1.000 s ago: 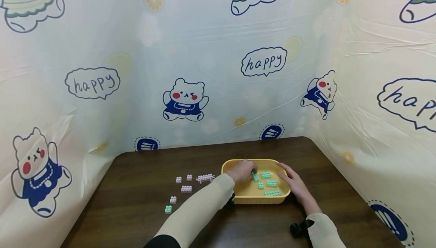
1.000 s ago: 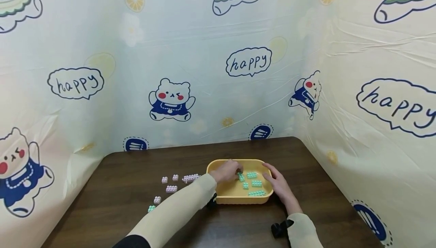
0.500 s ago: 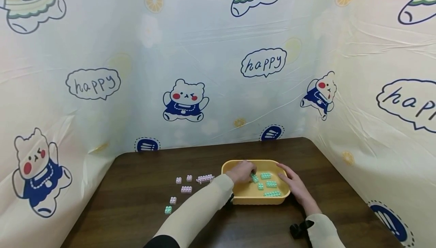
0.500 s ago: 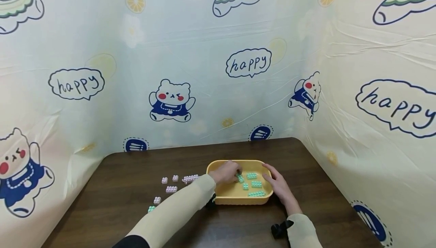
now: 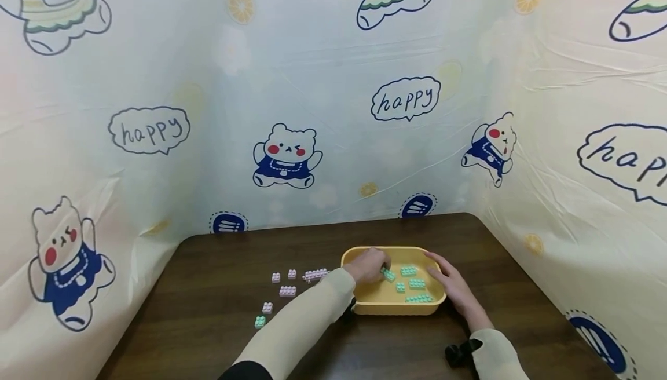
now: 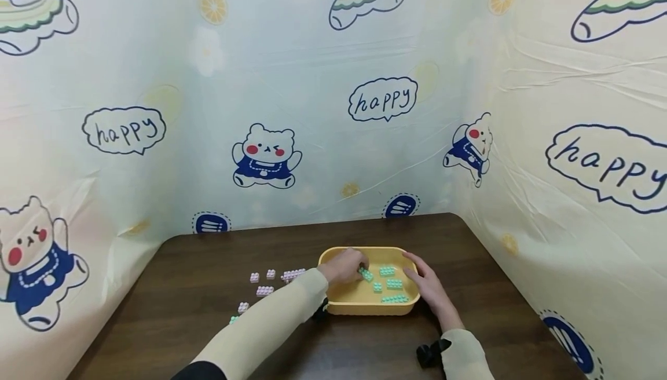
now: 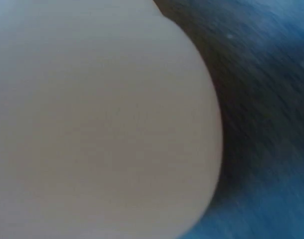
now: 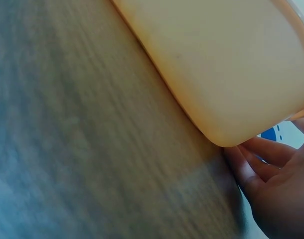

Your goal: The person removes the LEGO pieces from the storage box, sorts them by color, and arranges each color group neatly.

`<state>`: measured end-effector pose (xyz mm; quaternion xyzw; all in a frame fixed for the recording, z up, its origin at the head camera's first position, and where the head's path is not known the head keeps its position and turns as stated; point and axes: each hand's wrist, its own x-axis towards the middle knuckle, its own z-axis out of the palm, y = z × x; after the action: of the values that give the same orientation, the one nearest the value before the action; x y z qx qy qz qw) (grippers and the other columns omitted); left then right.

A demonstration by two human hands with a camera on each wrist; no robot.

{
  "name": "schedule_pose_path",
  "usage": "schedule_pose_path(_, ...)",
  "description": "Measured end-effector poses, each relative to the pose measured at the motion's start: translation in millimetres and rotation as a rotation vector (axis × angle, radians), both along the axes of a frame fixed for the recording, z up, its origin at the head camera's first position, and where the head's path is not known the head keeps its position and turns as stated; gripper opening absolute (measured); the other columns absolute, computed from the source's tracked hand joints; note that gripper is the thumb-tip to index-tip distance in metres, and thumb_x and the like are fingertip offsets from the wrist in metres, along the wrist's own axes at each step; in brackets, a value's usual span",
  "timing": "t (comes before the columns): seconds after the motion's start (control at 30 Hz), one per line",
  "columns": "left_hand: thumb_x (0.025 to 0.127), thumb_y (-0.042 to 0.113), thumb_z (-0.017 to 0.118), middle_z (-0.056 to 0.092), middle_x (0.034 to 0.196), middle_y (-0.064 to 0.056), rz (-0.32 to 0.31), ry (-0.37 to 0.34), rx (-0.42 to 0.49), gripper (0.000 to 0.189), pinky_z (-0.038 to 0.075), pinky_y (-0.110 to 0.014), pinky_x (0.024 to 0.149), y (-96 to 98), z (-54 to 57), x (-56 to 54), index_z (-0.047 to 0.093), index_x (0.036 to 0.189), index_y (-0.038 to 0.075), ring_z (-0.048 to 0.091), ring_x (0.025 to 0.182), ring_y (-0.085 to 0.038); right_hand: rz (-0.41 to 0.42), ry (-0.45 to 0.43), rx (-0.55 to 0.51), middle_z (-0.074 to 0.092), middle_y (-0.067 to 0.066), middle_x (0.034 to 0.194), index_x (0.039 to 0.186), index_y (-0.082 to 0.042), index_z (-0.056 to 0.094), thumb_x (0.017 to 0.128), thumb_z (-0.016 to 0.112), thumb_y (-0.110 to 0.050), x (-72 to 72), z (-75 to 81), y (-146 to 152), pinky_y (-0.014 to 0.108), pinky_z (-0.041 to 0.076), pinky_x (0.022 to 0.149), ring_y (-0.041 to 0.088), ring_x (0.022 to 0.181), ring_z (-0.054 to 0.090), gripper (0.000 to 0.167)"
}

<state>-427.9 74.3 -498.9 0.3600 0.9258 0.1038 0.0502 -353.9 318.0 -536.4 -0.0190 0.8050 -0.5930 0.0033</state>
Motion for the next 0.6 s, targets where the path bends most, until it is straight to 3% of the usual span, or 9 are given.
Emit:
schedule_pose_path(0.13, 0.087, 0.019, 0.073, 0.066, 0.090, 0.009, 0.012, 0.010, 0.024, 0.006, 0.049, -0.022, 0.078, -11.0, 4.8, 2.6, 0.071, 0.093, 0.019, 0.055, 0.079, -0.004, 0.009, -0.014, 0.013, 0.023, 0.014, 0.160, 0.149, -0.020, 0.038, 0.101, 0.050, -0.040, 0.1, 0.4, -2.4, 0.063, 0.016, 0.114, 0.038, 0.145, 0.020, 0.053)
schedule_pose_path(0.37, 0.085, 0.024, 0.075, 0.066, 0.094, 0.008, -0.038, 0.094, 0.131, 0.011, 0.048, -0.019, 0.073, -34.0, 36.4, 13.7, 0.072, 0.095, 0.019, 0.057, 0.083, -0.003, 0.021, -0.034, 0.026, 0.018, 0.016, 0.161, 0.151, -0.020, 0.034, 0.102, 0.048, -0.038, 2.6, 5.1, -2.9, 0.058, 0.024, 0.112, 0.038, 0.143, 0.021, 0.055)
schedule_pose_path(0.6, 0.085, 0.023, 0.075, 0.062, 0.094, 0.007, -0.036, 0.067, 0.329, 0.018, 0.047, -0.016, 0.062, -82.9, 62.5, 28.7, 0.072, 0.101, 0.016, 0.056, 0.073, -0.007, 0.037, -0.031, 0.046, 0.016, 0.017, 0.161, 0.152, -0.018, 0.031, 0.102, 0.046, -0.040, 5.9, 4.5, -2.2, 0.049, 0.032, 0.109, 0.036, 0.143, 0.021, 0.057)
